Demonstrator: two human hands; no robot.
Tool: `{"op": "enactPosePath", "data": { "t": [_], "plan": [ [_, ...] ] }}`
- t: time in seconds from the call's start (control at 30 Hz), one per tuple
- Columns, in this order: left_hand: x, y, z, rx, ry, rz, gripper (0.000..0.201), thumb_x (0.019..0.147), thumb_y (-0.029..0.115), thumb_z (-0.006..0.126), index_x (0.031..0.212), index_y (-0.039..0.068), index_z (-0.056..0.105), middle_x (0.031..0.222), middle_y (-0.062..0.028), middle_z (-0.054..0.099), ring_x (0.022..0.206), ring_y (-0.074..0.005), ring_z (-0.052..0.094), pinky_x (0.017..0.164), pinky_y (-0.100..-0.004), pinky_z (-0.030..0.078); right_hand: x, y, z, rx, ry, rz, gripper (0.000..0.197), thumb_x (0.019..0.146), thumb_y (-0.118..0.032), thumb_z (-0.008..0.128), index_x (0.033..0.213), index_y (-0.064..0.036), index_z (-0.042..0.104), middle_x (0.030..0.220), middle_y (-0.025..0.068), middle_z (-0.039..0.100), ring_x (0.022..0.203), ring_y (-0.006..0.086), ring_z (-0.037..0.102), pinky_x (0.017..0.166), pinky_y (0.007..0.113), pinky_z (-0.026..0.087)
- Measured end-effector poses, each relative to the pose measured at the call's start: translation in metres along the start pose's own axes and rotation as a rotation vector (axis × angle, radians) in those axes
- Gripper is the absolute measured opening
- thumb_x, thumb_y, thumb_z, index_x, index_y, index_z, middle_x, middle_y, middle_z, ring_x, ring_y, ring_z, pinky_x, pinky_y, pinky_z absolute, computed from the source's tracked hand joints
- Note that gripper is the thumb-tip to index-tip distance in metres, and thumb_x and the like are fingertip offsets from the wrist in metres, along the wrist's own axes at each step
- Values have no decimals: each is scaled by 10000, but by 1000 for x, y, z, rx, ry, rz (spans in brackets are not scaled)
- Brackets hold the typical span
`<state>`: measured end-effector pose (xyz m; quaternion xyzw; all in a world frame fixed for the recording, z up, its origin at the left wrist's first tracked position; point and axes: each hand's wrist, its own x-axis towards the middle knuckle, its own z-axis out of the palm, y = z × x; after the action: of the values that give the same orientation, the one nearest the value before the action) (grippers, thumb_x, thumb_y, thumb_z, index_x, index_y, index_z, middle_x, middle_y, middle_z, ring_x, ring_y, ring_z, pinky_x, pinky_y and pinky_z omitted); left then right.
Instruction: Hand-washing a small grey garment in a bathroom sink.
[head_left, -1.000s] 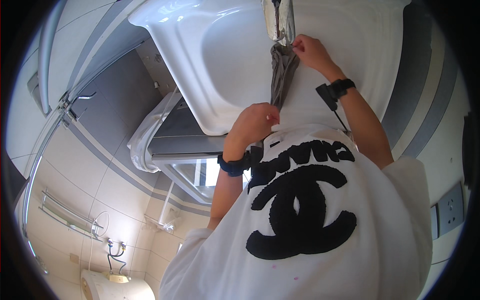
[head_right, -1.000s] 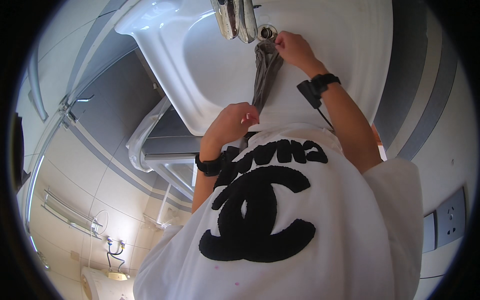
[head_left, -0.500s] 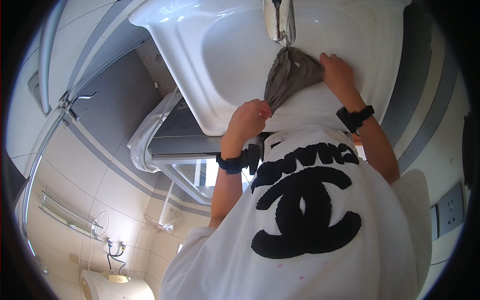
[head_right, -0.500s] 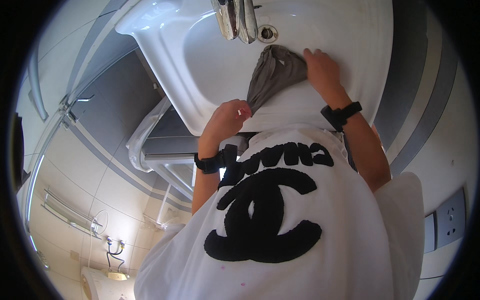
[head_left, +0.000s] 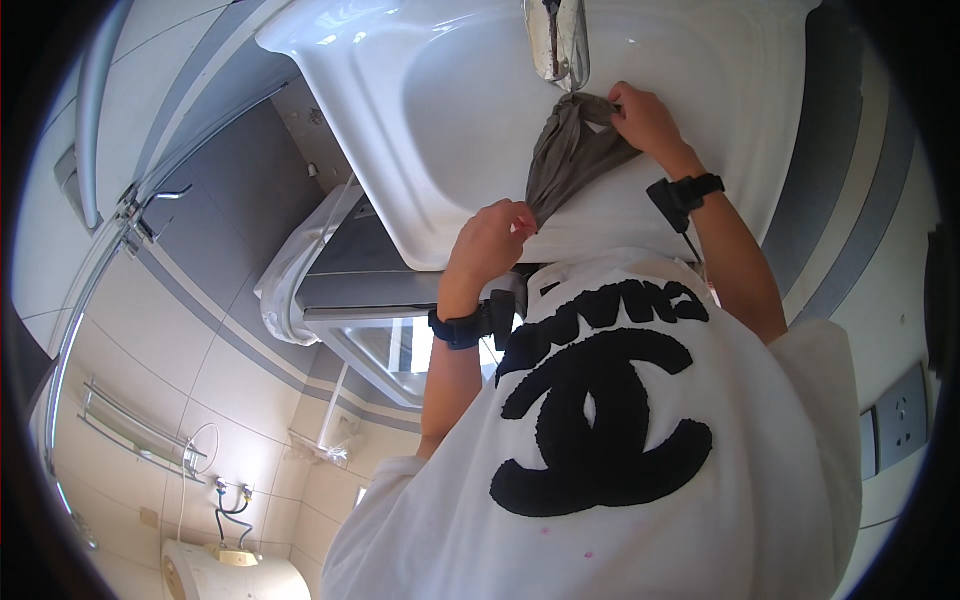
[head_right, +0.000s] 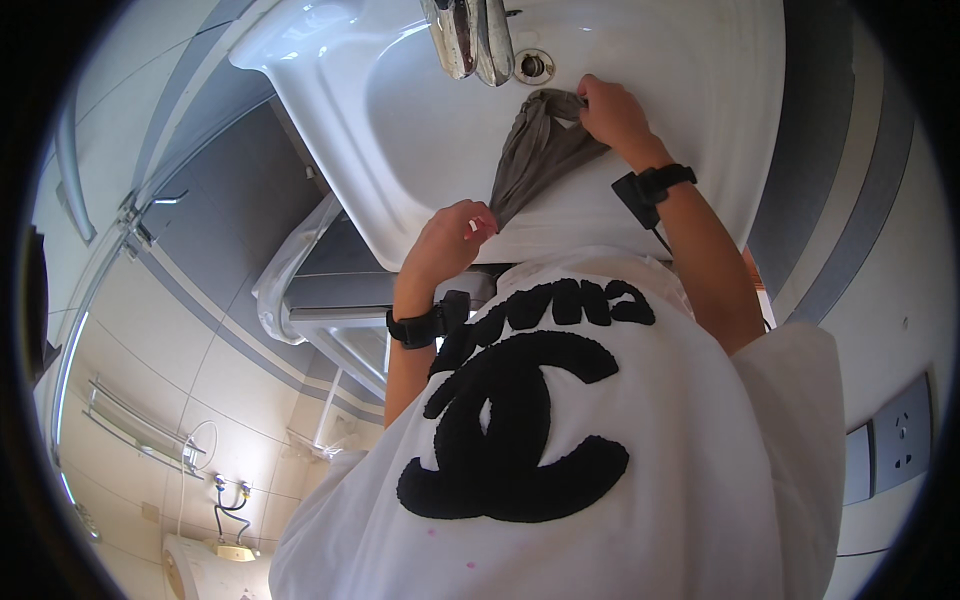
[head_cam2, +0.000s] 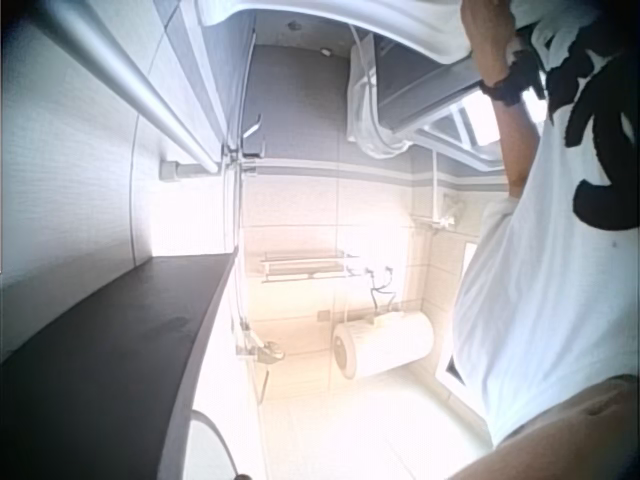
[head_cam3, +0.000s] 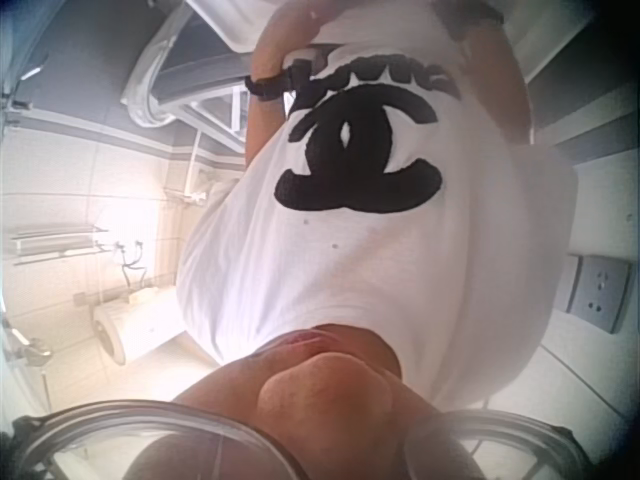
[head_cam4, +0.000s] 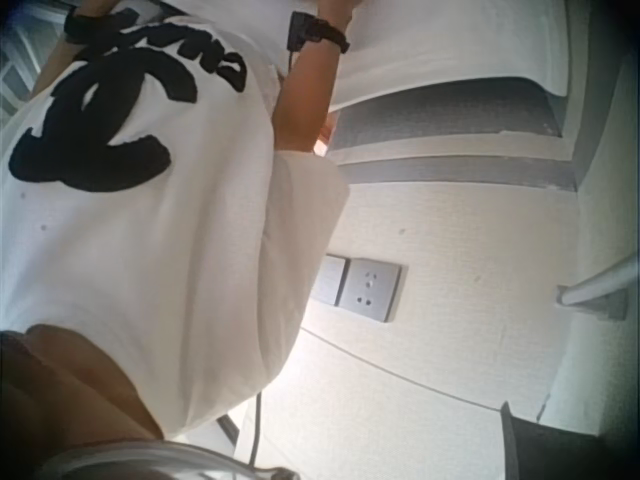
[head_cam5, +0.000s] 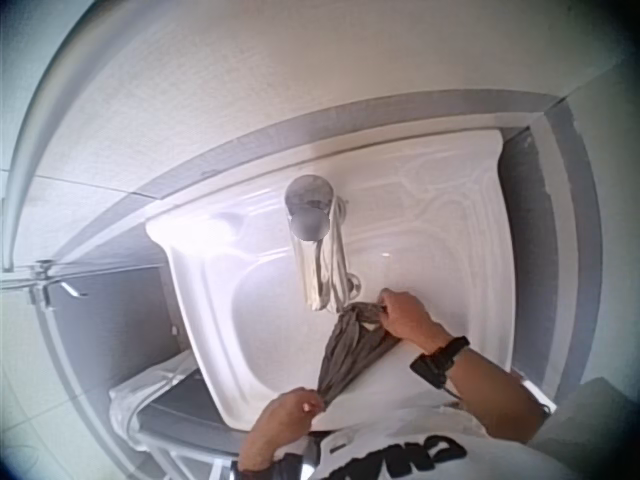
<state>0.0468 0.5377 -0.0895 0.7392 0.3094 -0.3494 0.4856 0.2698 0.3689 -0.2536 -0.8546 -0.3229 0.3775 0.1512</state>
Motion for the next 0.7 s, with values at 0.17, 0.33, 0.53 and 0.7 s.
{"op": "enactPosePath", "data": {
  "t": [0.17, 0.33, 0.53, 0.7],
  "plan": [
    [-1, -7, -3, -12, 32, -36, 124, 840, 21, 628, 939, 66, 686, 945, -110, 674, 819, -280, 633, 745, -382, 502, -6, 24, -37, 390, -66, 86, 202, 850, -155, 625, 1006, -43, 687, 889, 114, 704, 791, 233, 678, 723, 343, 542],
    [1, -6, -5, 3, 51, -7, 125, 842, 10, 617, 942, 58, 675, 920, -104, 678, 804, -271, 636, 736, -373, 505, -17, 21, -67, 637, -11, 150, 180, 902, -147, 582, 1024, -42, 663, 892, 42, 665, 768, 139, 634, 704, 296, 543],
    [17, 3, 2, -102, 336, 127, 52, 847, 14, 632, 879, 47, 657, 850, -122, 639, 725, -301, 630, 669, -391, 481, -6, 27, -44, 739, 45, 247, 97, 895, -84, 565, 975, -62, 615, 904, 52, 625, 842, 177, 646, 687, 333, 539],
    [26, 16, 2, -152, 420, 138, 38, 860, 35, 657, 895, 32, 645, 845, -117, 622, 665, -270, 601, 638, -376, 476, 1, 19, -25, 93, 234, -180, 125, 838, -38, 602, 951, -75, 639, 898, 85, 626, 774, 283, 632, 689, 375, 517]
  ]
}}
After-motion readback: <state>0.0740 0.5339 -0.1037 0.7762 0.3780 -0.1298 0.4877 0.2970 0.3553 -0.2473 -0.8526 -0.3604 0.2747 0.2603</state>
